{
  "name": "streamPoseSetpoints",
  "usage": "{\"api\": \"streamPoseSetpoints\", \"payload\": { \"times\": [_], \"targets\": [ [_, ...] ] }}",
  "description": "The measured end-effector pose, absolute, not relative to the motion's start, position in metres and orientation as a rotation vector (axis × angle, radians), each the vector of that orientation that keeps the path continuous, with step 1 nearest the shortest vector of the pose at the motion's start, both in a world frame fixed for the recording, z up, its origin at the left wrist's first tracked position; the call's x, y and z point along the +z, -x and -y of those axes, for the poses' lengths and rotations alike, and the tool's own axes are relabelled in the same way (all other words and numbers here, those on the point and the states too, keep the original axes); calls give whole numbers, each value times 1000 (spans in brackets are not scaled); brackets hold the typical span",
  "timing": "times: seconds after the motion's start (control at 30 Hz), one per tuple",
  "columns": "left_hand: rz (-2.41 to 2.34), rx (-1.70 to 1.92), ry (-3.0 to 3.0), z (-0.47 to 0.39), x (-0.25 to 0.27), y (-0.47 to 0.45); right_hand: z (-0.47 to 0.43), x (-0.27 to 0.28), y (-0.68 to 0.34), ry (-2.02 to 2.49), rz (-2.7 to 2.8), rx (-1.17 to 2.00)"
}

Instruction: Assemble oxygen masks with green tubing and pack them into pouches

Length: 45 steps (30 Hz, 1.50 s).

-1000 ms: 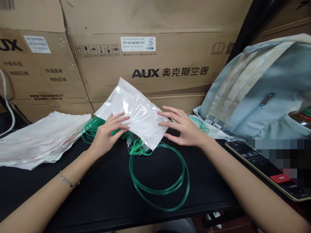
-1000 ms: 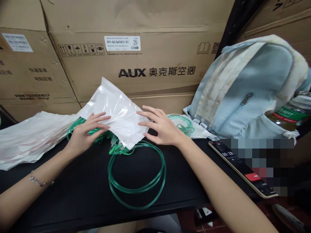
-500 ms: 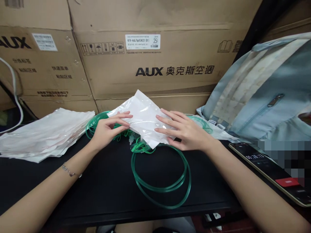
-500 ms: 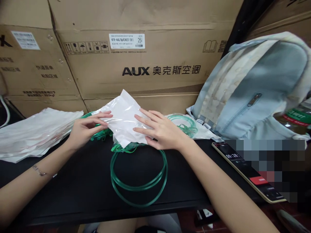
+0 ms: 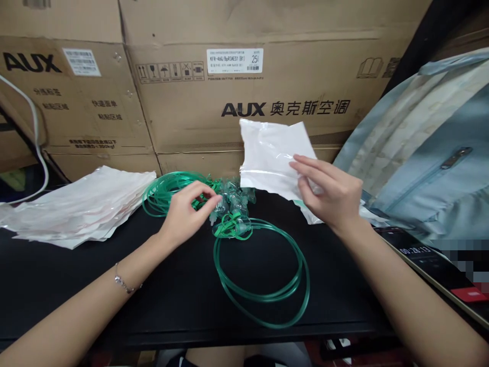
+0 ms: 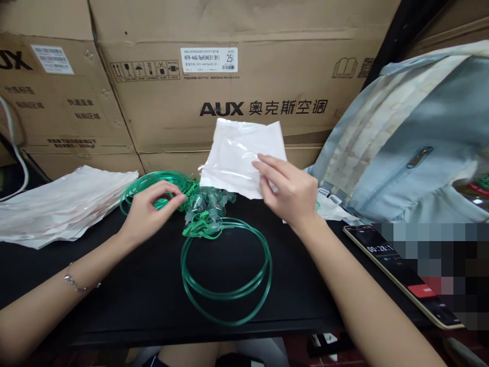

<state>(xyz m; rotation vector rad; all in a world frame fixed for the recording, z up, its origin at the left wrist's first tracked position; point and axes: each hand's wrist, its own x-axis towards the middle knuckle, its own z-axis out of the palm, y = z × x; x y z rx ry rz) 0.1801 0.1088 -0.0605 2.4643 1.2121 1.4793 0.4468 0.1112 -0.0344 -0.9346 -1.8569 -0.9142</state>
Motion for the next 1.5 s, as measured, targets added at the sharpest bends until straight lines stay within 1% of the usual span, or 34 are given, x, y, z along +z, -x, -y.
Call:
{"api": "streamPoseSetpoints", "payload": {
  "times": [0.13,0.23,0.37,0.47,0.57,0.67,0.73,0.87,1.23,1.5],
  "targets": [
    [-1286,860,-2630,-98,-71,-190,-113,-37,-441,1123,1974,-792],
    [-1298,654,-2672,-91,-76,-196,-116,-45,-432,1255,2137,-758],
    [-1210,608,-2590,-83,-76,-203,-120,-52,-427,1511,2283,-600],
    [-1280,653,-2499,-80,-77,-209,-121,-53,-428,1600,2263,-491],
    [-1475,671,-2443,-80,-82,-210,-122,-51,-430,1620,2179,-513],
    [-1714,528,-2429,-83,-87,-208,-121,-51,-431,1634,2141,-555],
    [-1788,420,-2427,-84,-88,-206,-120,-50,-430,1630,2143,-576],
    [-1727,321,-2374,-84,-85,-205,-119,-50,-428,1607,2146,-595],
    [-1668,300,-2345,-90,-88,-201,-120,-53,-425,1594,2156,-573],
    [-1550,414,-2359,-80,-87,-207,-120,-55,-424,1548,2180,-464]
  ]
}}
